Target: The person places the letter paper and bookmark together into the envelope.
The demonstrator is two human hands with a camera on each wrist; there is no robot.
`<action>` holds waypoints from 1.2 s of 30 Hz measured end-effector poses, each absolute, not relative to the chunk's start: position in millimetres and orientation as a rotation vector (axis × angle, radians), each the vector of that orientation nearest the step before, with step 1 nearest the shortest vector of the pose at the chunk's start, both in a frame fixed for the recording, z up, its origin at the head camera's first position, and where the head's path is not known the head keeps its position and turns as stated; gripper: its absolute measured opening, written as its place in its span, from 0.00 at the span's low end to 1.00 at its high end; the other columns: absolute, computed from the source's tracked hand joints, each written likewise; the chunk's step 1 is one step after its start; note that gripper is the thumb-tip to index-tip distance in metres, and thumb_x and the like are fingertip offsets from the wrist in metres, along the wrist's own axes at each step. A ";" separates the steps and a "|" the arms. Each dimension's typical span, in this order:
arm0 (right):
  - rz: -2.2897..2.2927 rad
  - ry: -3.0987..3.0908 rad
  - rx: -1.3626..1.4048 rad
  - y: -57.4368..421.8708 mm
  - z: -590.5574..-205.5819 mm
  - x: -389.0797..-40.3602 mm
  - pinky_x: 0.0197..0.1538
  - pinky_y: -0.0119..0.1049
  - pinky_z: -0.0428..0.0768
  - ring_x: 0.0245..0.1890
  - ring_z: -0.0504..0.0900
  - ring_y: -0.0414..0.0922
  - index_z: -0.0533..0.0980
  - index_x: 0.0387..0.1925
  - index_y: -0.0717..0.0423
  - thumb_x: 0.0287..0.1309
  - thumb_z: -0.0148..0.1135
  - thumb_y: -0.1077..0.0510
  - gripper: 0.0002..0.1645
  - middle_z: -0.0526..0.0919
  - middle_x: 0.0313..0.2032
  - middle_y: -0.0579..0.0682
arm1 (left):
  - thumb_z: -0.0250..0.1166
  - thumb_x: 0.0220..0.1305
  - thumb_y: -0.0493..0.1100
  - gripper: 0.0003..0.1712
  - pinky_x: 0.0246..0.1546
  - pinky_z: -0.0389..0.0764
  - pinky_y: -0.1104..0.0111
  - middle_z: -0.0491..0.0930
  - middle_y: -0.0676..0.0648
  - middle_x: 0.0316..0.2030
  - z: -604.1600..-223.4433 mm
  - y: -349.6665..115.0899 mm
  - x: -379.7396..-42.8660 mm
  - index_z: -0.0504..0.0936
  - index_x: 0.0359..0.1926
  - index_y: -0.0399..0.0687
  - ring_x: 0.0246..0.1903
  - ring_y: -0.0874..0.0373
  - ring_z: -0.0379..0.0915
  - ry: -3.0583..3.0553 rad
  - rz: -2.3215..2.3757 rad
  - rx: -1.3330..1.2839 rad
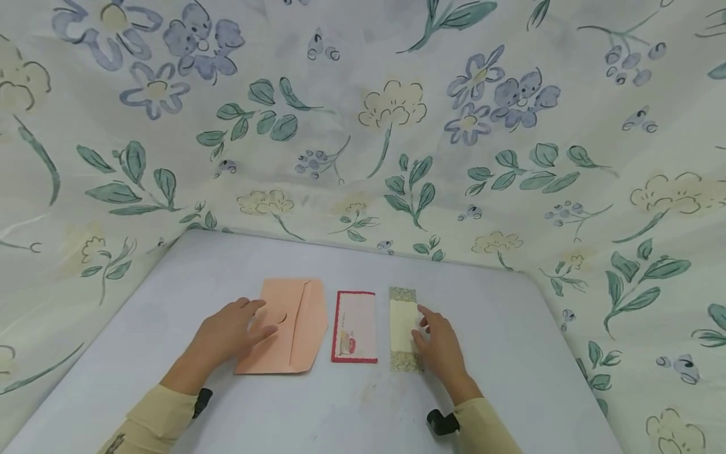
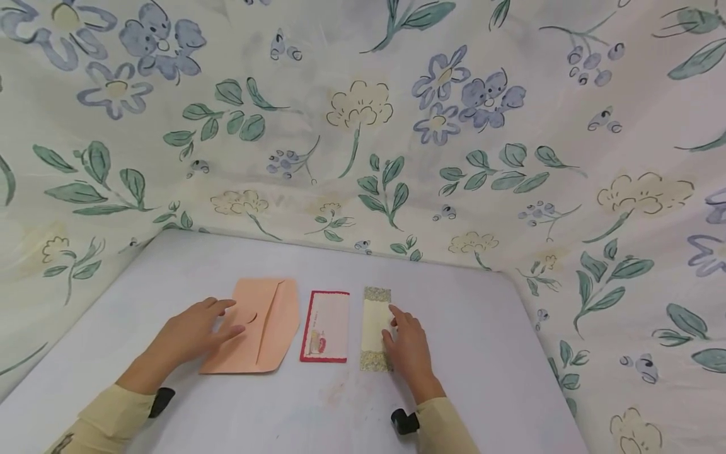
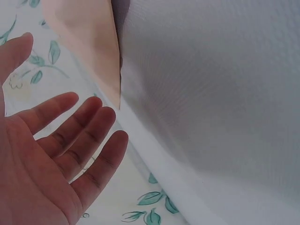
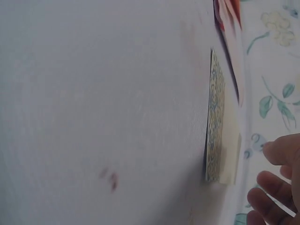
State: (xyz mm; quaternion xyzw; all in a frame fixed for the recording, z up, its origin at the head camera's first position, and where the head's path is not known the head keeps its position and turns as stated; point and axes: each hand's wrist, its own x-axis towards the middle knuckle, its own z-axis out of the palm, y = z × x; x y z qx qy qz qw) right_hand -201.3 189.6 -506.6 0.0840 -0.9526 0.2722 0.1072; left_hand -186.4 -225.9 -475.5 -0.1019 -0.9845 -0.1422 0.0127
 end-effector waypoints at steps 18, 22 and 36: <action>0.771 -2.805 0.332 169.9 -505.9 -203.8 0.45 0.45 0.78 0.41 0.78 0.47 0.72 0.67 0.62 0.62 0.69 0.61 0.33 0.81 0.42 0.50 | 0.67 0.65 0.62 0.43 0.49 0.78 0.43 0.75 0.29 0.57 -471.5 -208.5 -186.8 0.73 0.63 0.29 0.54 0.32 0.74 -3.084 -0.397 -0.363; 0.798 -2.832 0.304 164.5 -506.4 -202.7 0.47 0.45 0.79 0.42 0.78 0.47 0.71 0.68 0.60 0.63 0.69 0.60 0.33 0.81 0.43 0.50 | 0.69 0.63 0.61 0.46 0.48 0.79 0.42 0.74 0.28 0.58 -475.5 -202.7 -187.1 0.70 0.65 0.27 0.53 0.31 0.74 -3.031 -0.348 -0.370; 0.832 -2.903 0.238 138.7 -506.7 -202.1 0.50 0.44 0.81 0.46 0.78 0.46 0.69 0.71 0.53 0.64 0.69 0.56 0.36 0.81 0.47 0.48 | 0.73 0.61 0.57 0.44 0.53 0.77 0.42 0.72 0.29 0.62 -476.6 -180.9 -181.8 0.71 0.65 0.30 0.59 0.32 0.72 -3.013 -0.405 -0.383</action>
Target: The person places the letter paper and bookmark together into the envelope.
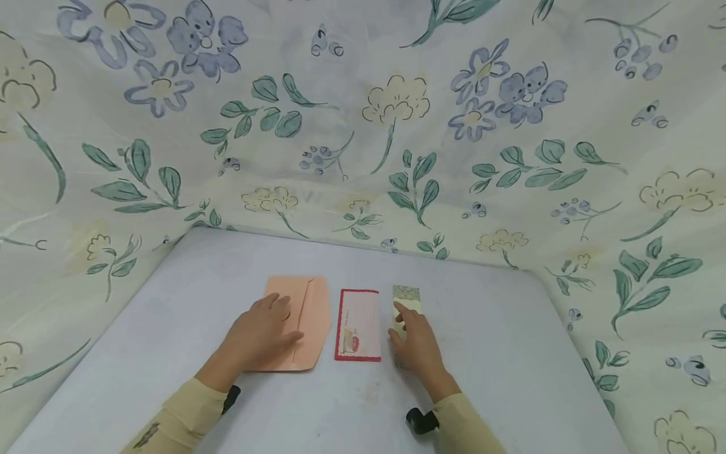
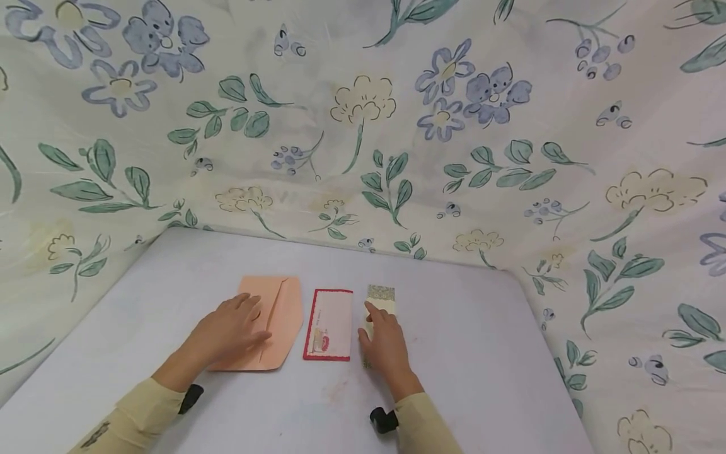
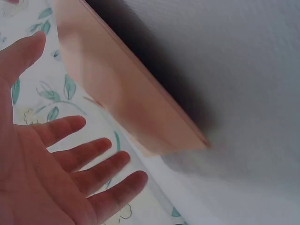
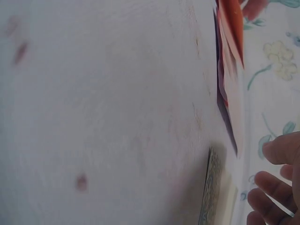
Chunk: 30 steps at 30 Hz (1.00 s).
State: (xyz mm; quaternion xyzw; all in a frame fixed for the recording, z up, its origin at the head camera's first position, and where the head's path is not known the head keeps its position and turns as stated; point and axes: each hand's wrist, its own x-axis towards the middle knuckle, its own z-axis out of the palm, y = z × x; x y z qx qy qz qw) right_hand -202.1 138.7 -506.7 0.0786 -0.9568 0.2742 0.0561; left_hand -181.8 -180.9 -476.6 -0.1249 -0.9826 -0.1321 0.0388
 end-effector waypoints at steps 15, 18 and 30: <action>0.826 -2.950 0.208 123.1 -506.3 -202.3 0.52 0.43 0.81 0.47 0.79 0.45 0.68 0.72 0.48 0.64 0.69 0.55 0.37 0.82 0.50 0.46 | 0.71 0.61 0.58 0.42 0.41 0.81 0.39 0.68 0.22 0.63 -481.1 -170.6 -183.8 0.72 0.68 0.38 0.53 0.21 0.71 -3.138 -0.421 -0.255; 0.834 -2.946 0.234 120.5 -507.1 -201.7 0.52 0.42 0.81 0.47 0.79 0.44 0.69 0.72 0.49 0.64 0.69 0.55 0.36 0.82 0.50 0.46 | 0.70 0.62 0.57 0.40 0.41 0.81 0.40 0.69 0.22 0.62 -479.3 -168.8 -182.0 0.73 0.67 0.38 0.52 0.22 0.72 -3.136 -0.401 -0.259; 0.892 -2.952 0.285 105.8 -509.0 -200.0 0.50 0.40 0.82 0.46 0.79 0.43 0.72 0.70 0.47 0.64 0.69 0.54 0.33 0.82 0.53 0.46 | 0.67 0.65 0.54 0.38 0.55 0.74 0.36 0.68 0.22 0.65 -482.4 -164.9 -182.3 0.72 0.68 0.36 0.58 0.18 0.68 -3.138 -0.499 -0.251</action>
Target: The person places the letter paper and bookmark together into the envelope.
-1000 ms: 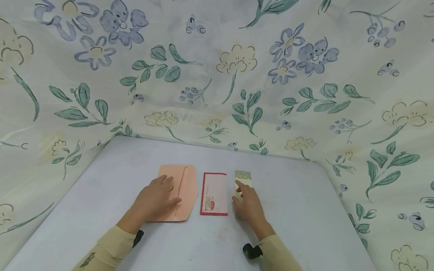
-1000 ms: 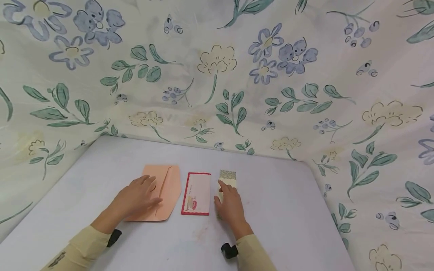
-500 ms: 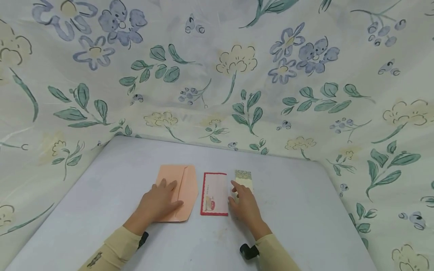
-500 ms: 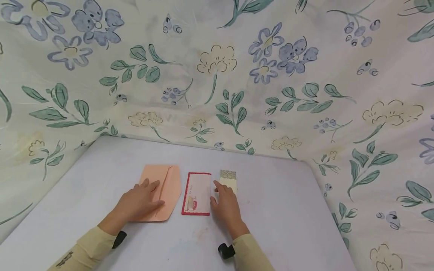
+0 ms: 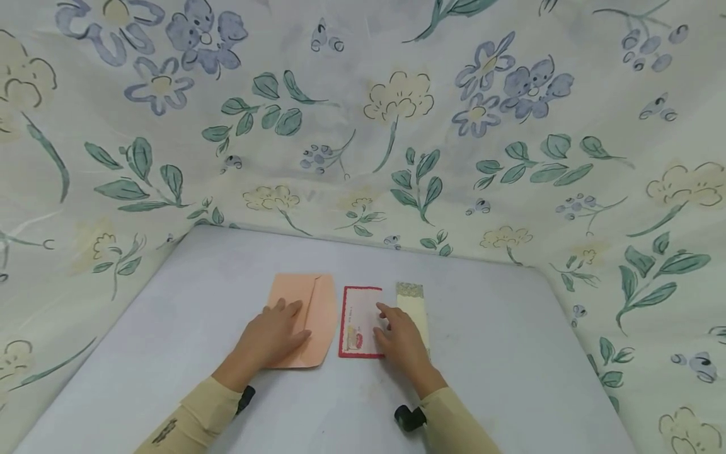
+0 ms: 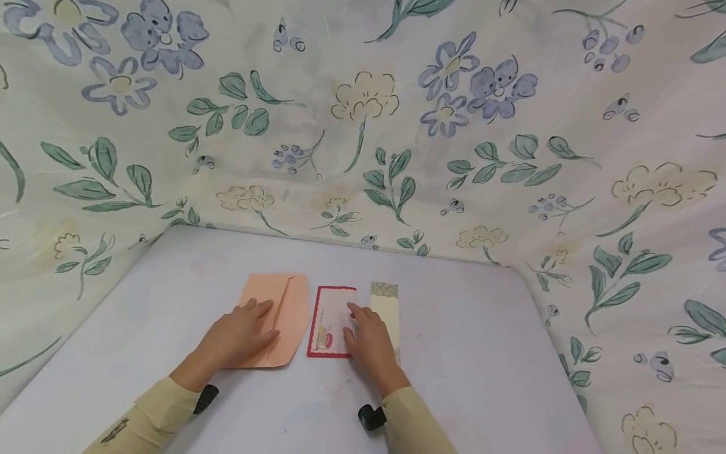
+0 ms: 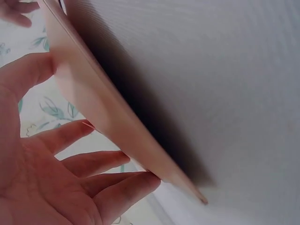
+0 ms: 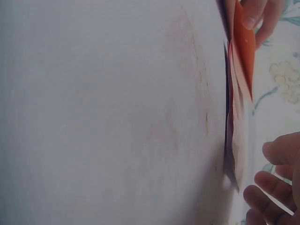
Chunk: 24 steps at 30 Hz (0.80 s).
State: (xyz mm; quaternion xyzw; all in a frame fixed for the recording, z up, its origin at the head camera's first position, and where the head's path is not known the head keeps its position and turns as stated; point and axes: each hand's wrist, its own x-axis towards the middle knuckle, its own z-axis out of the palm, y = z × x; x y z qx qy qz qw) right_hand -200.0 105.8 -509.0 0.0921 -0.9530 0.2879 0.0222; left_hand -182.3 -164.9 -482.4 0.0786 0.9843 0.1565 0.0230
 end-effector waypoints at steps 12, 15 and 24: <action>0.894 -2.933 0.429 81.5 -506.4 -203.8 0.50 0.41 0.81 0.44 0.79 0.43 0.75 0.67 0.48 0.66 0.66 0.52 0.29 0.83 0.51 0.46 | 0.66 0.66 0.54 0.39 0.62 0.67 0.35 0.67 0.25 0.68 -482.5 -159.9 -185.8 0.71 0.70 0.37 0.66 0.25 0.63 3.011 0.633 0.196; 0.921 -2.935 0.461 76.0 -508.2 -206.4 0.50 0.41 0.80 0.43 0.77 0.42 0.74 0.68 0.48 0.68 0.64 0.52 0.28 0.83 0.50 0.46 | 0.66 0.66 0.54 0.38 0.62 0.67 0.35 0.67 0.27 0.68 -482.4 -160.1 -185.5 0.71 0.70 0.37 0.67 0.26 0.63 3.007 0.651 0.201; 0.944 -2.958 0.555 54.1 -512.9 -210.9 0.39 0.33 0.74 0.34 0.72 0.39 0.78 0.65 0.49 0.68 0.64 0.52 0.25 0.77 0.35 0.42 | 0.66 0.66 0.54 0.38 0.61 0.68 0.36 0.68 0.28 0.68 -481.8 -158.3 -185.1 0.71 0.70 0.37 0.65 0.25 0.64 3.009 0.693 0.223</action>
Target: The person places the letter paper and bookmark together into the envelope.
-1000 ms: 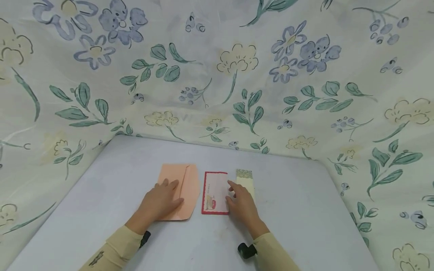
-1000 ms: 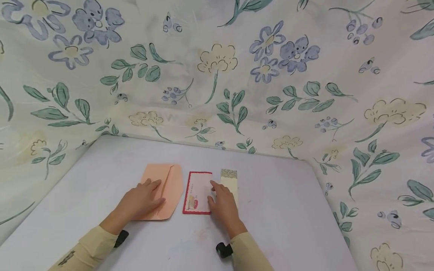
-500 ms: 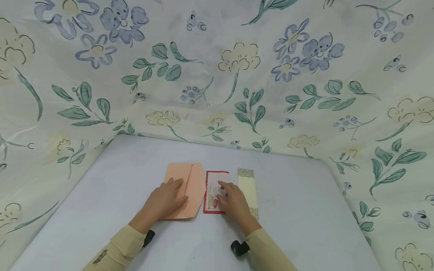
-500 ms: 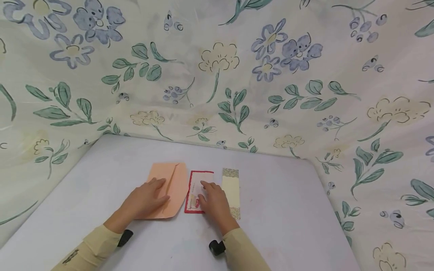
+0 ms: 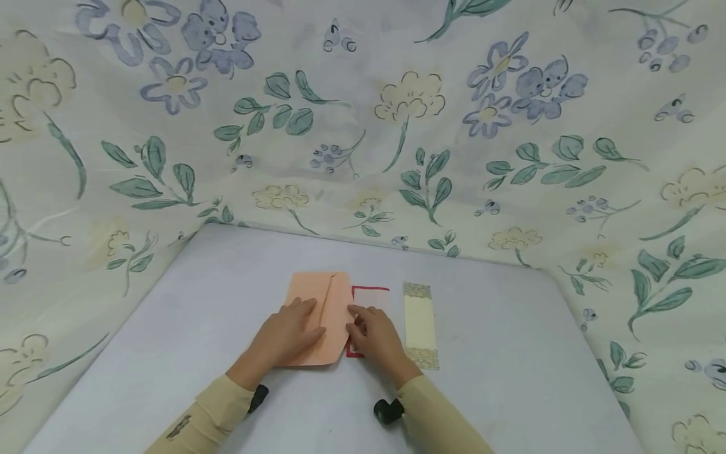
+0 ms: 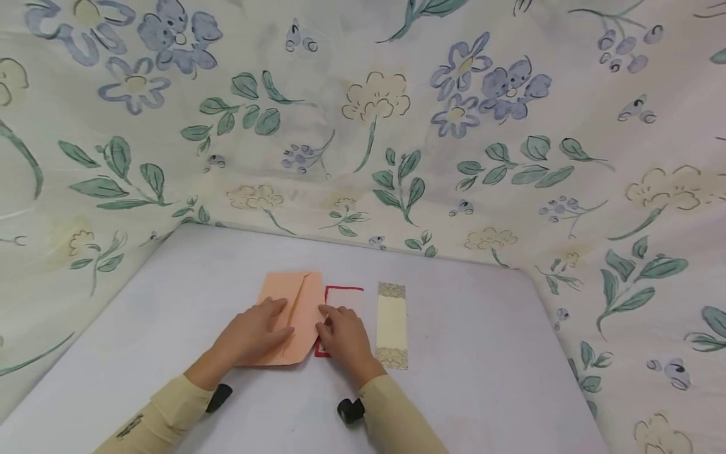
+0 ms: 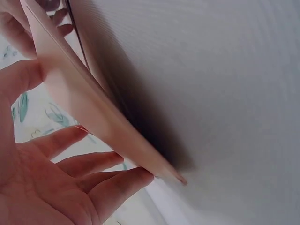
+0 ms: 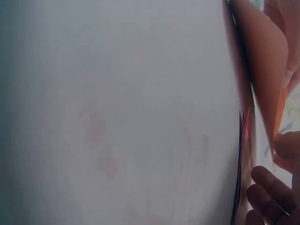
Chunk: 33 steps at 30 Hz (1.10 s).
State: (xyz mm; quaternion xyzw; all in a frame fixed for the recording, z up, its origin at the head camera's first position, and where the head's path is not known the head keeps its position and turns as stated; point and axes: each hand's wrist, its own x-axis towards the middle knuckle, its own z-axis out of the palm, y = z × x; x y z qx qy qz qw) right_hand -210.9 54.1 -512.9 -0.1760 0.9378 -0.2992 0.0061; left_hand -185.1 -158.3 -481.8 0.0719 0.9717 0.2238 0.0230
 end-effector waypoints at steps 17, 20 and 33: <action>-0.908 2.916 -0.587 43.3 -514.2 -209.6 0.32 0.31 0.69 0.29 0.68 0.39 0.80 0.60 0.52 0.66 0.66 0.55 0.22 0.70 0.29 0.43 | 0.67 0.67 0.57 0.33 0.62 0.67 0.35 0.65 0.29 0.70 -481.5 -163.0 -190.1 0.76 0.69 0.50 0.67 0.21 0.58 3.026 0.414 0.600; -0.901 2.909 -0.575 42.9 -514.2 -209.8 0.31 0.31 0.69 0.29 0.68 0.39 0.80 0.61 0.52 0.66 0.66 0.55 0.22 0.70 0.29 0.43 | 0.67 0.66 0.59 0.35 0.59 0.69 0.34 0.63 0.29 0.71 -480.0 -163.7 -189.3 0.75 0.70 0.51 0.66 0.19 0.58 2.987 0.431 0.561; -0.927 2.904 -0.527 46.5 -510.7 -210.3 0.30 0.31 0.69 0.28 0.69 0.40 0.79 0.62 0.50 0.66 0.66 0.56 0.23 0.70 0.29 0.44 | 0.67 0.62 0.68 0.44 0.56 0.73 0.35 0.61 0.30 0.73 -481.9 -169.2 -190.2 0.69 0.74 0.56 0.64 0.22 0.64 2.956 0.552 0.494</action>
